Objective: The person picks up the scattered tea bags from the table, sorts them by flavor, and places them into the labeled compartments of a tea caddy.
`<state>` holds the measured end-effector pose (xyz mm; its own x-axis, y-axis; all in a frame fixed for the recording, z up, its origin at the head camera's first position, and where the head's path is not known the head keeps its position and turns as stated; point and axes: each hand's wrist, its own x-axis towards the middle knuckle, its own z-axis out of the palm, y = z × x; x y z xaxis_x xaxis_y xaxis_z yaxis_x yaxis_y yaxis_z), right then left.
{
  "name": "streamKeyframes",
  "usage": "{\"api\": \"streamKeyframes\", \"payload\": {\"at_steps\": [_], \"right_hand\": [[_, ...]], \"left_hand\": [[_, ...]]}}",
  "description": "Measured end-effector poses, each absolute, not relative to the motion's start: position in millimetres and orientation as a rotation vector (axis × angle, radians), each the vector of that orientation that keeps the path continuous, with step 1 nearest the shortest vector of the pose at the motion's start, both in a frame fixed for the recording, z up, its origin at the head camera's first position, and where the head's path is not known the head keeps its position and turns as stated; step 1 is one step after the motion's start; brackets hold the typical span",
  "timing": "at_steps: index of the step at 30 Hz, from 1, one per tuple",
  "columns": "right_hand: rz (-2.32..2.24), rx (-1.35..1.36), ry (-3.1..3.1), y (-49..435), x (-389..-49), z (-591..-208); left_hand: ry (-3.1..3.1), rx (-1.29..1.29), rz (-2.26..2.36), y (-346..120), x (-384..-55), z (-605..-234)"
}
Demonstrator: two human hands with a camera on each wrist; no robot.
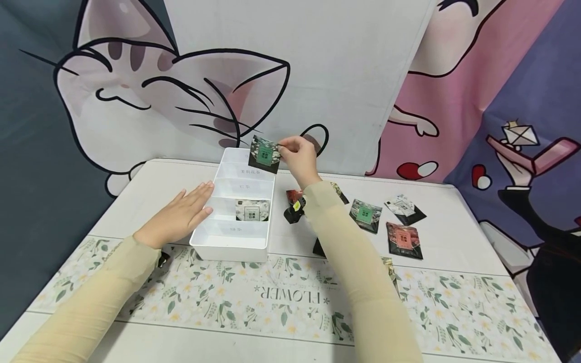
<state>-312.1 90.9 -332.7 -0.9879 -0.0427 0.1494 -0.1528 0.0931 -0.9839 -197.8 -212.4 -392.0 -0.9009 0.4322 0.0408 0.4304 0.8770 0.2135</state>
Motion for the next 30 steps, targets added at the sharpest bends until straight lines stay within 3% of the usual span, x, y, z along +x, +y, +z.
{"api": "streamKeyframes", "payload": {"at_steps": [30], "right_hand": [[1.642,0.308,-2.613,96.0,-328.1,-371.0]], "left_hand": [[3.026,0.688,0.369,-213.6,-198.6,-394.3]]}}
